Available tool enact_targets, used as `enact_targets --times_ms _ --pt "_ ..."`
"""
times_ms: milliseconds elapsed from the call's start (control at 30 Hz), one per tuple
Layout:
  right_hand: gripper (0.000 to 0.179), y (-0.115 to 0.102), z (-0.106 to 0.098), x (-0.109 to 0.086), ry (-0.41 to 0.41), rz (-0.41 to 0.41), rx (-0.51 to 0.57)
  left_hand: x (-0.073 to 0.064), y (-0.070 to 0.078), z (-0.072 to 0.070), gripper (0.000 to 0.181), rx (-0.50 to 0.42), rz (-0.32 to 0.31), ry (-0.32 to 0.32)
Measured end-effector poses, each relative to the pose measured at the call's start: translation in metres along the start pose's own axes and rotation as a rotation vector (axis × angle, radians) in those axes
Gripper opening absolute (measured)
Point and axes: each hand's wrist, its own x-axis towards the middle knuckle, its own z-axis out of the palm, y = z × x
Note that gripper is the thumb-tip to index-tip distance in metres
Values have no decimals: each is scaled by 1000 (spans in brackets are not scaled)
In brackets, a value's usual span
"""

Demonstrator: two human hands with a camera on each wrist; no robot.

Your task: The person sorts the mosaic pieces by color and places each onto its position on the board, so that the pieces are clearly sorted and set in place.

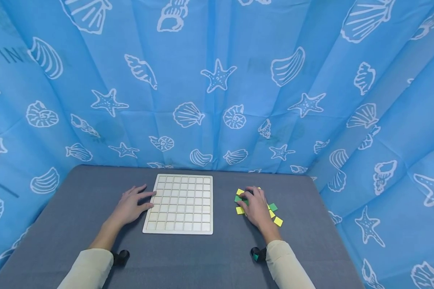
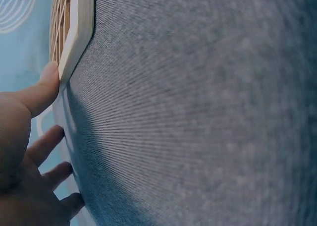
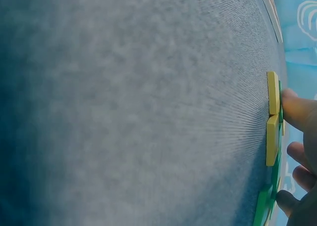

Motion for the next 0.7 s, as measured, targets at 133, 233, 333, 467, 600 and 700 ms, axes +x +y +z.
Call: enact_targets --times_ms 133,233,333,467,600,700 --pt "21 1 1 1 3 4 3 0 -1 0 48 18 3 1" --pt "22 1 1 2 -8 13 4 0 -1 -1 49 27 -7 -4" --pt "21 0 0 2 -13 17 8 0 0 -3 50 42 -14 -20" --pt "18 -2 -2 3 -7 8 18 2 3 -7 50 63 -24 -44" --pt "17 -6 -3 4 -5 4 15 3 5 -12 50 69 -30 -66" --pt "16 -9 -4 5 -10 4 10 4 5 -14 49 61 -31 -83"
